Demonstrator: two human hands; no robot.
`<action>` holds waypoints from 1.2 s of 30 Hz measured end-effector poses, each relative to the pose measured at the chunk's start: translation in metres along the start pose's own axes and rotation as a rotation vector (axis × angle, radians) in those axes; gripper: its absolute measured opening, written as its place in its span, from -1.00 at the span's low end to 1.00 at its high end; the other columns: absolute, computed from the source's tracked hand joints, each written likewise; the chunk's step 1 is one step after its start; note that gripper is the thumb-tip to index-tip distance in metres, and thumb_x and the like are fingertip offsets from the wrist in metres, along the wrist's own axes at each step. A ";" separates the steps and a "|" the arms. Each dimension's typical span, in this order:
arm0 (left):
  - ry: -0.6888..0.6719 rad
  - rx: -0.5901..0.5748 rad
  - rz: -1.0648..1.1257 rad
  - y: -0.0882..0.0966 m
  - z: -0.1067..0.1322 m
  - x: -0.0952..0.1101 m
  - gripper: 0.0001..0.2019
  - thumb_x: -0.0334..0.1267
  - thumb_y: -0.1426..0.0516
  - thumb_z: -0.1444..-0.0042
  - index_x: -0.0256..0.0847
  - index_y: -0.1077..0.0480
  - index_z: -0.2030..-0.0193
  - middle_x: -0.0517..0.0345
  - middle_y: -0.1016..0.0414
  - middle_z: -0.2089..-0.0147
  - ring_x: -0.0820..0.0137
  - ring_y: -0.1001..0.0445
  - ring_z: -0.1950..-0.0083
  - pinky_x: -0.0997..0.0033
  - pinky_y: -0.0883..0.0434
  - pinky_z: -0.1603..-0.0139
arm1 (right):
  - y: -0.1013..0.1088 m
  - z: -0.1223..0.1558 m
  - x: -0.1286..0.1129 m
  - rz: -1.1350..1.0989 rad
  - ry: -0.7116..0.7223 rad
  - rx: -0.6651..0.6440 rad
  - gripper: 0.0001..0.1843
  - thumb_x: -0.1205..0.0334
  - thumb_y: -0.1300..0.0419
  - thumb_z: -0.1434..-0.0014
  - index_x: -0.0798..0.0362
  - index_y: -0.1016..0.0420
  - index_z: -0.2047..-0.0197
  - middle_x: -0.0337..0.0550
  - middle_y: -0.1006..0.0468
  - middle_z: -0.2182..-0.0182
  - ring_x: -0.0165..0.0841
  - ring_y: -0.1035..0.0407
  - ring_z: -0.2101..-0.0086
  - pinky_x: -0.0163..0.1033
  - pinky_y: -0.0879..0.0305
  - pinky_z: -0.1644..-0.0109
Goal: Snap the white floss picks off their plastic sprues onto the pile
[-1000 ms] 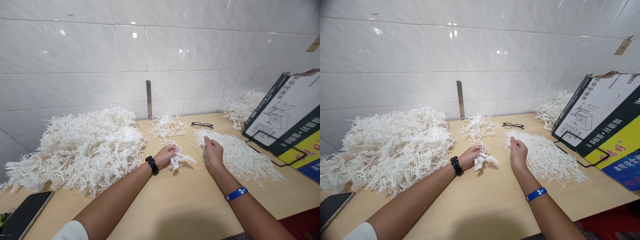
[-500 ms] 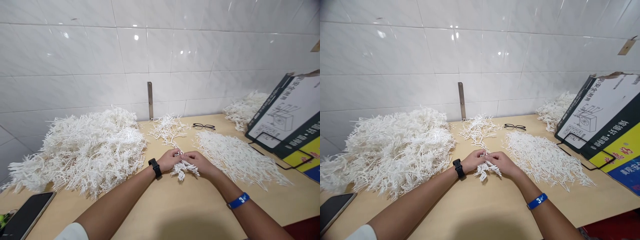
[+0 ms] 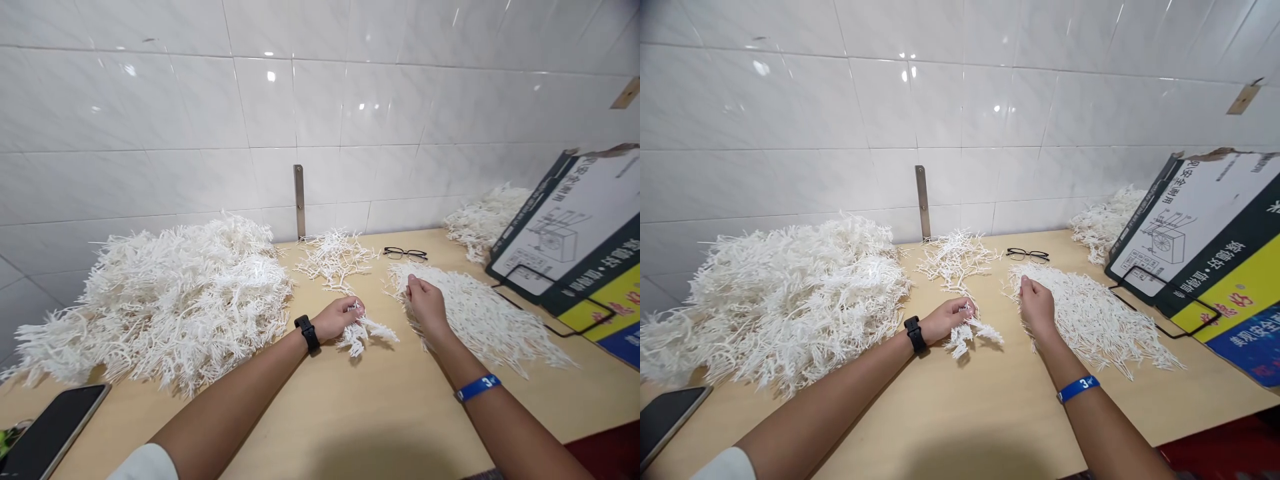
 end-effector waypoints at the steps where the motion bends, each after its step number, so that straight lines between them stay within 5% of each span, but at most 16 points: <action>1: 0.011 0.031 0.025 0.002 0.000 -0.002 -0.61 0.08 -0.16 -0.04 -0.28 -0.29 0.34 0.21 -0.28 0.41 0.50 -0.25 0.39 0.47 -0.20 0.32 | 0.005 -0.002 0.000 0.059 0.006 0.039 -0.59 -0.09 -0.03 -0.15 0.02 -0.23 0.57 -0.29 -0.21 0.66 -0.40 -0.08 0.59 -0.27 0.00 0.47; 5: 0.055 0.106 0.127 0.007 -0.002 -0.008 -0.63 0.03 -0.20 -0.01 -0.28 -0.28 0.34 0.24 -0.27 0.42 0.53 -0.24 0.42 0.50 -0.18 0.36 | 0.015 0.004 -0.009 0.206 0.034 0.171 -0.72 0.03 -0.17 -0.04 0.02 -0.36 0.23 -0.29 -0.31 0.51 -0.36 -0.20 0.49 -0.28 -0.05 0.41; 8: 0.065 0.129 0.131 0.007 -0.002 -0.008 -0.63 0.01 -0.21 0.00 -0.29 -0.29 0.35 0.24 -0.28 0.43 0.53 -0.24 0.43 0.50 -0.18 0.38 | 0.007 0.017 -0.023 0.127 0.086 0.140 -0.73 0.01 -0.15 -0.08 0.01 -0.32 0.24 -0.30 -0.27 0.50 -0.38 -0.18 0.49 -0.29 -0.06 0.39; 16: 0.044 0.192 0.098 0.008 -0.004 -0.004 -0.66 -0.03 -0.21 0.02 -0.31 -0.31 0.37 0.24 -0.28 0.45 0.52 -0.23 0.42 0.49 -0.18 0.37 | -0.069 0.062 -0.040 -0.090 0.228 -0.678 -0.57 -0.10 -0.10 -0.15 0.05 -0.18 0.53 -0.35 -0.12 0.59 -0.45 -0.03 0.53 -0.32 0.04 0.45; 19: 0.022 0.192 0.031 0.009 -0.005 -0.004 -0.68 -0.05 -0.20 0.01 -0.31 -0.31 0.40 0.22 -0.29 0.45 0.51 -0.23 0.41 0.49 -0.19 0.35 | -0.078 0.069 -0.038 0.041 0.300 -0.800 -0.58 -0.05 -0.19 -0.09 0.05 -0.14 0.54 -0.36 -0.10 0.60 -0.47 0.00 0.53 -0.33 0.09 0.46; 24: -0.015 0.149 0.003 0.007 -0.005 -0.002 -0.72 -0.06 -0.14 -0.06 -0.29 -0.29 0.38 0.23 -0.26 0.44 0.50 -0.21 0.40 0.48 -0.18 0.34 | -0.070 0.062 -0.042 0.144 0.402 -0.720 -0.54 -0.01 -0.01 -0.23 0.06 -0.05 0.59 -0.33 -0.09 0.63 -0.46 -0.01 0.54 -0.32 0.09 0.46; 31: -0.051 0.076 -0.035 0.004 -0.003 0.000 -0.69 -0.02 -0.10 -0.12 -0.27 -0.26 0.37 0.23 -0.24 0.44 0.51 -0.18 0.41 0.48 -0.17 0.35 | -0.062 0.052 -0.045 0.186 0.438 -0.560 -0.58 0.06 -0.01 -0.22 0.05 -0.06 0.60 -0.31 -0.13 0.65 -0.44 -0.05 0.54 -0.31 0.07 0.45; 36: -0.077 0.033 -0.023 0.002 -0.002 0.001 -0.67 0.00 -0.12 -0.10 -0.29 -0.31 0.36 0.14 -0.34 0.36 0.46 -0.27 0.32 0.45 -0.23 0.26 | -0.021 0.013 -0.024 0.225 0.284 -0.190 -0.59 0.01 0.00 -0.20 0.03 -0.08 0.59 -0.30 -0.12 0.66 -0.42 -0.05 0.54 -0.31 0.06 0.47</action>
Point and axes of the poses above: each hand's wrist, its own z-axis away from the middle knuckle, its own y-axis out of the back of the hand, x = y × z, the point moved 8 cm from there along -z, towards the middle knuckle
